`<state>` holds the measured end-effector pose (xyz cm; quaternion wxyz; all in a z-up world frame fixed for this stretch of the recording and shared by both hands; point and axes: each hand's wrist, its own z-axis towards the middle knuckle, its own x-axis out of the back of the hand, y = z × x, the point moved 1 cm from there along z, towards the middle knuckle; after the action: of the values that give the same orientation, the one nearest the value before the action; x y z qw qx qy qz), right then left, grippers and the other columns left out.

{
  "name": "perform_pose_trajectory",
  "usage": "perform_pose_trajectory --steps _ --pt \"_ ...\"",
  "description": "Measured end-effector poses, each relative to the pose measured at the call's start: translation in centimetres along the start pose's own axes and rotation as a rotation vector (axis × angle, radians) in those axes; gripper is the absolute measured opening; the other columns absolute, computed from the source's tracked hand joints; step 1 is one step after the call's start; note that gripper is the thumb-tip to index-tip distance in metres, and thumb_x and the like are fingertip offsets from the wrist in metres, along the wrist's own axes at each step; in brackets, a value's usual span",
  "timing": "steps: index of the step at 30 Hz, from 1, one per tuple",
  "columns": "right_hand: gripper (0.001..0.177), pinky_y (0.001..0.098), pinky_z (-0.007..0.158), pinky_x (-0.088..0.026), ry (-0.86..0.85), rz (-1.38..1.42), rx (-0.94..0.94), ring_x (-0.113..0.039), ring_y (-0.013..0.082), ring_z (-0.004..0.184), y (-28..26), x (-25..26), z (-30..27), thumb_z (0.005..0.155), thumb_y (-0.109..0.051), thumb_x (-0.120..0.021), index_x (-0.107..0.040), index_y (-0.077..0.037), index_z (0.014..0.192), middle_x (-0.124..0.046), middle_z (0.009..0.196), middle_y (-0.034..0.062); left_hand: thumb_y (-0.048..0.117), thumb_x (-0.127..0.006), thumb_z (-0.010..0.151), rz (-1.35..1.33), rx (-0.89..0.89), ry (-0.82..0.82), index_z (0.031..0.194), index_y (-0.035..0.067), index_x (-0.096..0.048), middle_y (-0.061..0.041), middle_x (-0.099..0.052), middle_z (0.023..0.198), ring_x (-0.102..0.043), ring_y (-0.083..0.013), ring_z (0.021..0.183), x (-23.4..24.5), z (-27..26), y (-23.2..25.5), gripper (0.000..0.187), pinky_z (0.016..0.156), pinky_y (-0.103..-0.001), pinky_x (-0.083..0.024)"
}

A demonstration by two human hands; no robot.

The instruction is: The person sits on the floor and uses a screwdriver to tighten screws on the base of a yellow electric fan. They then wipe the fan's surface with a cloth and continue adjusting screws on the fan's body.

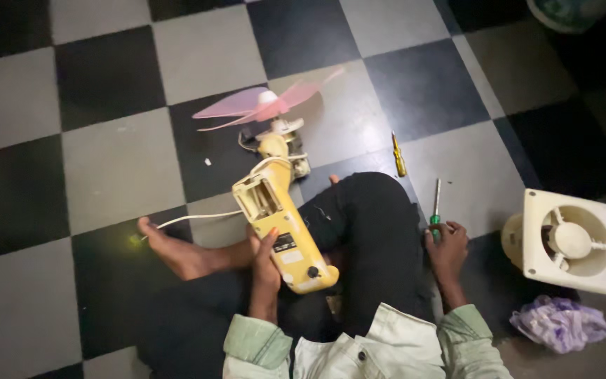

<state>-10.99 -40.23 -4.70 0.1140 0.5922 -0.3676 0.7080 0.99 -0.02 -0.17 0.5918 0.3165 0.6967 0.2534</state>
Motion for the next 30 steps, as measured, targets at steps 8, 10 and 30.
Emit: perform_pose_trajectory --steps 8,10,30 --pt "0.040 0.0426 0.105 -0.047 -0.488 0.681 -0.172 -0.064 0.0346 0.115 3.0 -5.7 -4.8 0.112 -0.030 -0.037 -0.058 -0.008 0.138 -0.065 0.124 0.0208 0.014 -0.062 0.095 0.311 -0.044 0.138 0.148 0.008 -0.034 -0.010 -0.055 0.134 -0.056 -0.0232 0.120 -3.3 -2.5 3.4 0.060 0.103 -0.039 -0.045" --pt "0.043 0.0419 0.109 -0.043 -0.412 0.627 -0.056 -0.059 0.0353 0.120 4.9 -6.5 -4.8 0.113 -0.025 -0.030 -0.052 -0.006 0.145 -0.060 0.131 0.0218 0.015 -0.064 0.099 0.692 -0.263 0.236 0.136 0.010 -0.040 -0.010 -0.056 0.120 -0.056 -0.0240 0.107 -3.2 -5.4 3.2 0.045 0.095 -0.039 -0.047" --pt "0.047 0.0497 0.115 -0.037 -0.324 0.572 -0.151 -0.048 0.0394 0.132 -0.1 -2.6 -4.8 0.118 -0.035 -0.032 -0.047 -0.002 0.148 -0.048 0.138 0.0242 0.014 -0.056 0.095 2.172 0.024 -0.641 0.094 0.014 -0.071 -0.008 -0.072 0.079 -0.071 -0.0226 0.059 5.1 -13.8 -18.4 0.015 0.047 -0.039 -0.056"
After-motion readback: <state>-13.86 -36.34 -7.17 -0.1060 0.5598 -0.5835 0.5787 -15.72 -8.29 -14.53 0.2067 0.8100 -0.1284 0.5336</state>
